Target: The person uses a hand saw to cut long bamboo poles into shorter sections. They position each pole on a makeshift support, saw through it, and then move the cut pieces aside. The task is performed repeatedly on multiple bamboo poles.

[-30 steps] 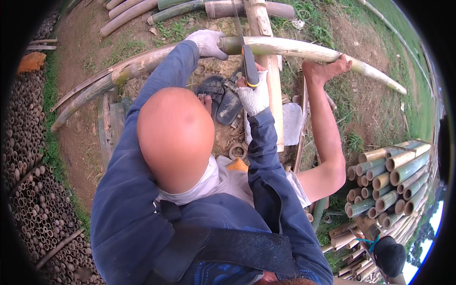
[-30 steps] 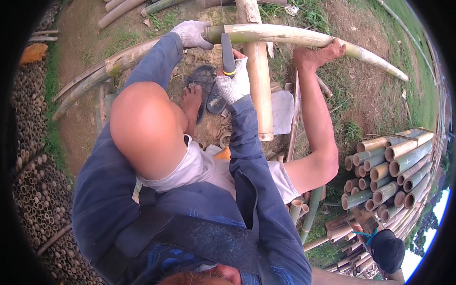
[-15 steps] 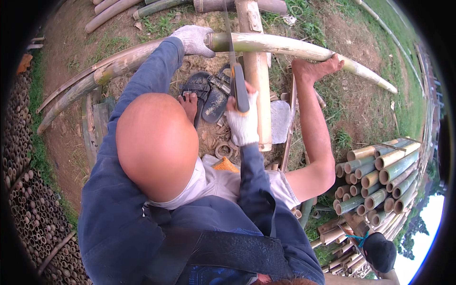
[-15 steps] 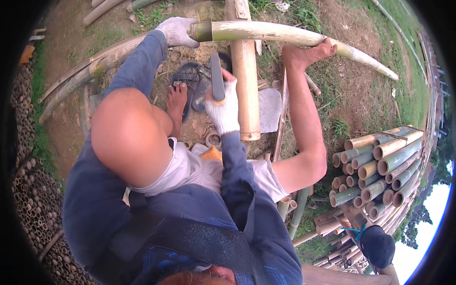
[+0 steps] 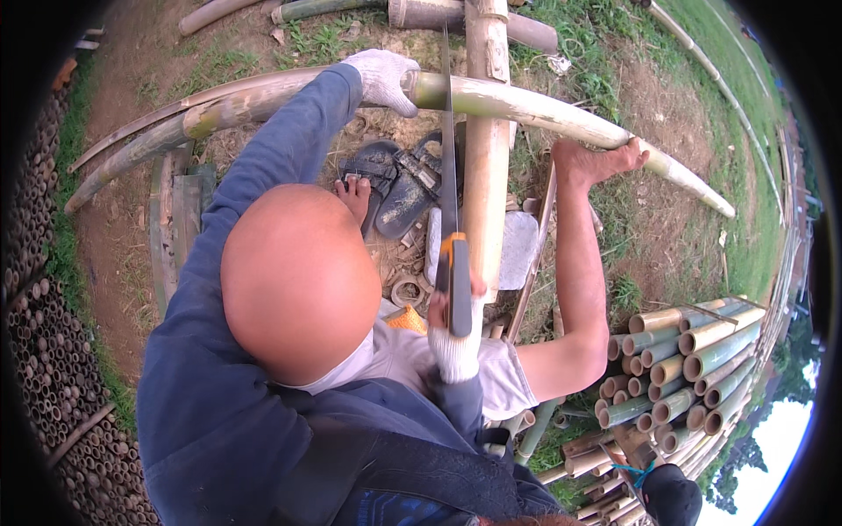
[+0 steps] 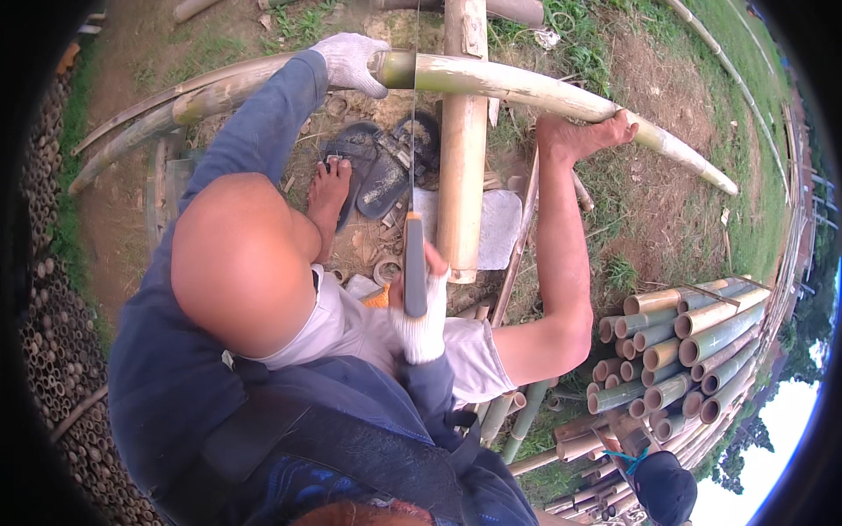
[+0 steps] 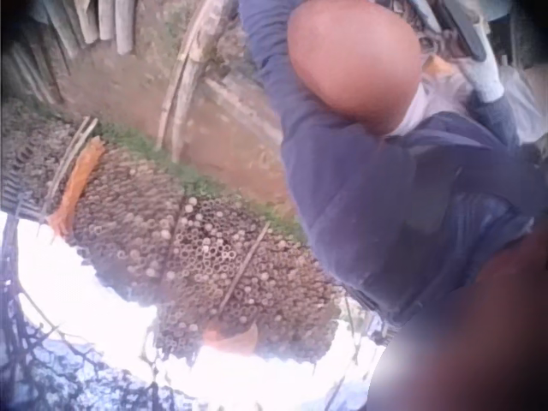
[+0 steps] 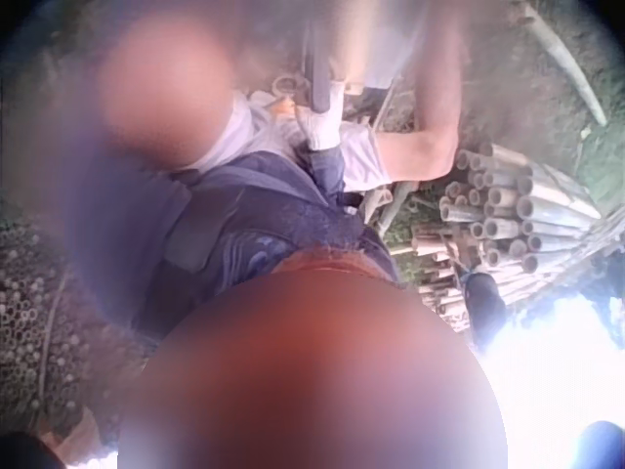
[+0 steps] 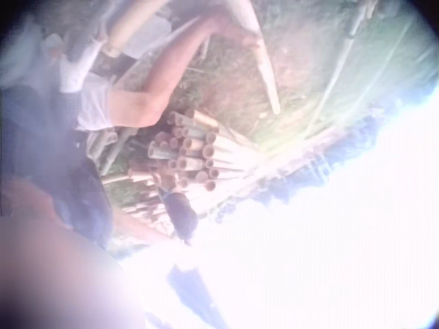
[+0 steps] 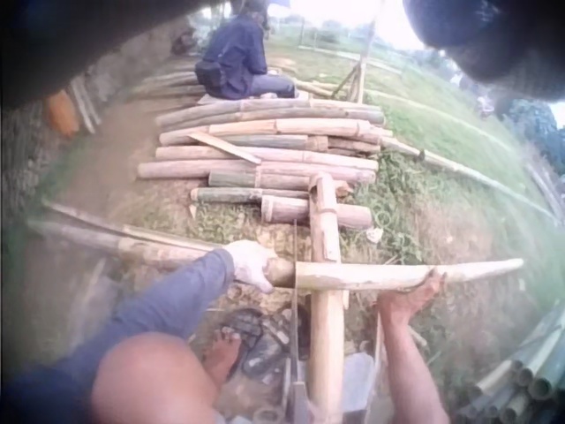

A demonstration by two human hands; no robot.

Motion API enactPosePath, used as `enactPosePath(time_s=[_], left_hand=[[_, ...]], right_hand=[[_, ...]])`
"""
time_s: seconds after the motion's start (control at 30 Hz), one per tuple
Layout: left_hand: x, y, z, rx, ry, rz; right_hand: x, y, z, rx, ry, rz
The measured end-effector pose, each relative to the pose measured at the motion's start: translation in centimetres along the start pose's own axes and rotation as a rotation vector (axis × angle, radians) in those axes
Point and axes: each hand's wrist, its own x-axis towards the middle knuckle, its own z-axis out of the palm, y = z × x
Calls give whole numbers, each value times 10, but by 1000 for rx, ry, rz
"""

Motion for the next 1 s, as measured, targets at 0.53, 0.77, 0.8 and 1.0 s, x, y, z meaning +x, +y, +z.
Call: enactPosePath(time_s=[0.53, 0.77, 0.8, 1.0], left_hand=[[7, 9, -16, 84, -217, -23], [37, 29, -30, -47, -405, -20], [37, 30, -28, -153, -428, -28], [45, 9, -22, -326, -465, -23]], right_hand=[[-61, -36, -26, 72, 7, 91], [158, 43, 70, 294, 31, 34], [155, 49, 75, 251, 19, 89], [1, -5, 6, 99, -21, 76]])
